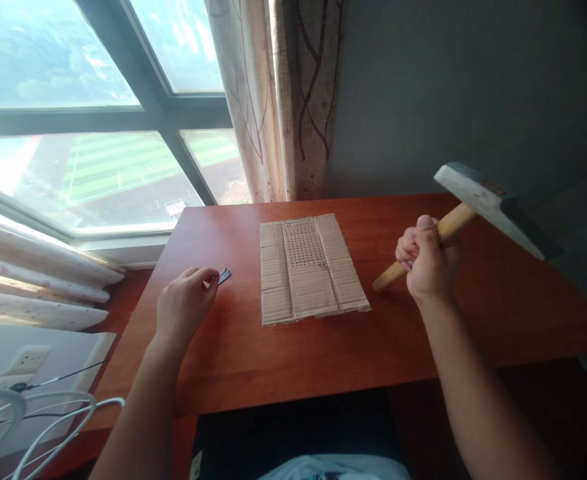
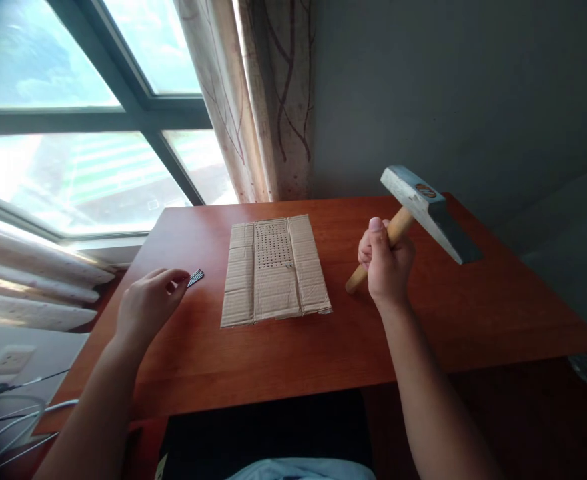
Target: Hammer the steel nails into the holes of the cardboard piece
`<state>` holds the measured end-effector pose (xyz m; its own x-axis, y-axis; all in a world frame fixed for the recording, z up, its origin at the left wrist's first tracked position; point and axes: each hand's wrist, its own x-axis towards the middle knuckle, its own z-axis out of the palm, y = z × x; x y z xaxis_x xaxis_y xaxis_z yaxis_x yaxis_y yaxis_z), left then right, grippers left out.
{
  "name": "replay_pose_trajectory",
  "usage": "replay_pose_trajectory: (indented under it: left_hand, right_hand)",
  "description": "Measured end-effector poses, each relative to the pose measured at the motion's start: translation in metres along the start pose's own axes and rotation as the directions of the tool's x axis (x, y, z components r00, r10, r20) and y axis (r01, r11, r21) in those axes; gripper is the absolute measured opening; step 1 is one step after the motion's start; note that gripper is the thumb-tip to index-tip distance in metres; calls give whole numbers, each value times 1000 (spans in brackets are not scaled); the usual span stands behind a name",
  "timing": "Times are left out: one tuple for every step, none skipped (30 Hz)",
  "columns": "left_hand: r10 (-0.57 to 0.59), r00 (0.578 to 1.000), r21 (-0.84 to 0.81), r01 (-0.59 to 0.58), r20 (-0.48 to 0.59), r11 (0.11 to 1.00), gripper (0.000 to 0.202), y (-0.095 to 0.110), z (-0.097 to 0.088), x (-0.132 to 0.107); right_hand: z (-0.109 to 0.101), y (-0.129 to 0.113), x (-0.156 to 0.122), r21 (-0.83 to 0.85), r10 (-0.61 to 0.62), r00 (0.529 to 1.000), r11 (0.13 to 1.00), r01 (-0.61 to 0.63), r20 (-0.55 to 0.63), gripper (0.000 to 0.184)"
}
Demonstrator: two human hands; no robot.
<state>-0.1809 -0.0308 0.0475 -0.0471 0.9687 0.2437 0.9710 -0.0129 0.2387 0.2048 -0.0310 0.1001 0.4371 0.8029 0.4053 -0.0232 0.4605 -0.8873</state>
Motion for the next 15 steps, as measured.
replay_pose_trajectory:
  left_hand:
    - [0,1000,67,-1,16,998,23,0,-1,-2]
    - [1,999,117,-5,40,993,24,1,-2,-3]
    - [5,998,155,-15,66,988,26,2,-3,-3]
    - [15,996,185,-32,93,982,28,3,-4,-3]
    - [27,992,205,-51,120,977,30,4,-4,-3]
    - [39,989,218,-70,145,973,32,5,-5,-2]
    - [48,985,225,-85,164,971,34,6,-5,-2]
    - [52,983,230,-92,177,969,34,7,-5,-2]
    - [49,981,234,-92,186,968,35,8,-4,-1]
    - [43,981,237,-88,189,968,35,9,-4,-1]
    - [36,981,239,-82,189,968,34,9,-3,-1]
    - [30,981,240,-77,191,968,34,10,-3,-1]
    - [27,981,240,-74,193,968,34,10,-3,-1]
    - [26,980,239,-74,197,968,34,10,-2,-1]
    - [27,979,239,-76,201,968,34,11,-2,-1]
  right_hand:
    - [-1,0,1,0,3,1000,1000,-3,-7,60]
    - [-1,1,1,1,5,1000,1000,-5,-14,60]
    - [-1,1,2,1,8,1000,1000,-7,-19,60]
    - [-1,1,2,0,11,1000,1000,-11,-21,60]
    - [-1,1,2,-1,14,1000,1000,-14,-21,60]
    - [0,0,2,-3,15,1000,1000,-15,-18,61]
    - [0,0,2,-8,13,1000,1000,-14,-13,61]
    - [0,-1,1,-17,11,1000,1000,-11,-7,61]
    - [1,-2,1,-25,8,1000,1000,-8,-1,61]
    - [1,-2,0,-32,5,1000,999,-5,2,61]
    - [1,-3,-1,-38,4,1000,999,-3,5,61]
    - [1,-3,-1,-40,4,1000,999,-4,5,61]
    - [1,-3,-2,-38,6,1000,999,-5,5,61]
    - [1,-3,-2,-34,6,1000,999,-6,3,61]
    - [1,-3,-2,-28,5,1000,1000,-5,3,61]
